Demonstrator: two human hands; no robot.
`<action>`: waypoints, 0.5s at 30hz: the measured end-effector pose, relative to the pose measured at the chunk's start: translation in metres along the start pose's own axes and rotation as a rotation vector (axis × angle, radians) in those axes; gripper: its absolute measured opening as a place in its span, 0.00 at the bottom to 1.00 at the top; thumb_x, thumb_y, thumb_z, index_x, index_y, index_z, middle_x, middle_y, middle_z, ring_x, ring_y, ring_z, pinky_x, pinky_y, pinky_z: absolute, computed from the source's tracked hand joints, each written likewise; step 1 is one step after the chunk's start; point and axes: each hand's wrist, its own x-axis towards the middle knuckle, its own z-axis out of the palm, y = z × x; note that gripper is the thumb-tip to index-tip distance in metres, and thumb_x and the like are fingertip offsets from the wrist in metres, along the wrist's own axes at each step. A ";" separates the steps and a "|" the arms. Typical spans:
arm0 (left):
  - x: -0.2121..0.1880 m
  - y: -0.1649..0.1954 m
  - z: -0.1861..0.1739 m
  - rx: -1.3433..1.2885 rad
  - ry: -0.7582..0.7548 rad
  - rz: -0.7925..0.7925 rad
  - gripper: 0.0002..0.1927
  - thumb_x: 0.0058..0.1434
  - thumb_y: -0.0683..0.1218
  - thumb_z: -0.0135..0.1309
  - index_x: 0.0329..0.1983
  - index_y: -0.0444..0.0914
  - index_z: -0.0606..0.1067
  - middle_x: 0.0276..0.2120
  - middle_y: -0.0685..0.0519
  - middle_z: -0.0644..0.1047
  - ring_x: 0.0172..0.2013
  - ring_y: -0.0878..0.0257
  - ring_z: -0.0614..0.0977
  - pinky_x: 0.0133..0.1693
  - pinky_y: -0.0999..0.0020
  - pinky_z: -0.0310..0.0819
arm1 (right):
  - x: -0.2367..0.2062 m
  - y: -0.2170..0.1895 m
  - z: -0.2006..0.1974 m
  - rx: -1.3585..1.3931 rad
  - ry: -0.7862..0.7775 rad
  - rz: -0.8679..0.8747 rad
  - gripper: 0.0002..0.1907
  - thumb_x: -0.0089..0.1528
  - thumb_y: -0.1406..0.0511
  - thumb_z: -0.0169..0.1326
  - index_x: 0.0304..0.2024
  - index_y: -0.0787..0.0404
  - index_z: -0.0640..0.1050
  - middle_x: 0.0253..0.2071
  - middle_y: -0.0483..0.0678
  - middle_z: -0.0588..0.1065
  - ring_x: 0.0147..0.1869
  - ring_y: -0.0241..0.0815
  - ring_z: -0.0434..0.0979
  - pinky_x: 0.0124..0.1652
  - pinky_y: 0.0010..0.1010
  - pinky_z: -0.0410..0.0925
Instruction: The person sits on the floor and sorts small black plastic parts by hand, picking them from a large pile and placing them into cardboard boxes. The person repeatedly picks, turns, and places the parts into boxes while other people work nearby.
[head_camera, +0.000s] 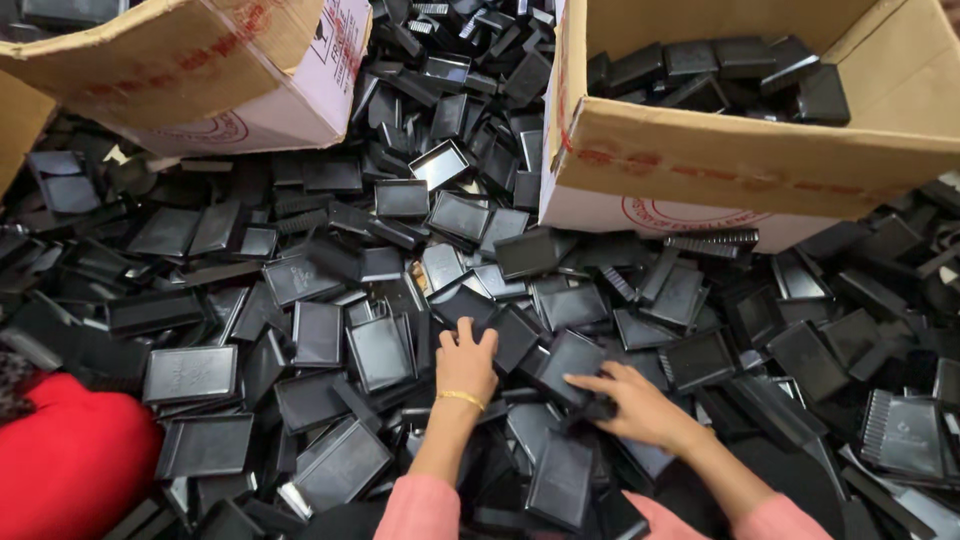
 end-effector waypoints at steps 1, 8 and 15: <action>-0.010 0.001 0.003 0.049 0.046 0.036 0.19 0.52 0.41 0.62 0.47 0.44 0.74 0.60 0.43 0.65 0.51 0.42 0.72 0.46 0.54 0.75 | -0.016 0.006 0.008 0.030 0.071 -0.062 0.44 0.47 0.71 0.61 0.67 0.37 0.72 0.64 0.63 0.64 0.67 0.61 0.65 0.65 0.40 0.60; -0.103 0.026 0.001 -0.007 -0.035 0.158 0.13 0.54 0.38 0.57 0.43 0.38 0.74 0.50 0.41 0.69 0.48 0.44 0.75 0.43 0.54 0.77 | -0.102 0.033 0.065 0.073 0.207 -0.190 0.41 0.47 0.78 0.58 0.63 0.45 0.75 0.69 0.56 0.65 0.68 0.58 0.67 0.62 0.40 0.64; -0.157 0.025 -0.046 -0.132 -0.573 0.189 0.16 0.55 0.43 0.58 0.48 0.47 0.76 0.47 0.44 0.74 0.48 0.44 0.77 0.44 0.42 0.73 | -0.184 0.071 0.058 0.420 0.285 -0.059 0.37 0.52 0.78 0.49 0.62 0.48 0.77 0.53 0.48 0.81 0.54 0.43 0.82 0.51 0.32 0.76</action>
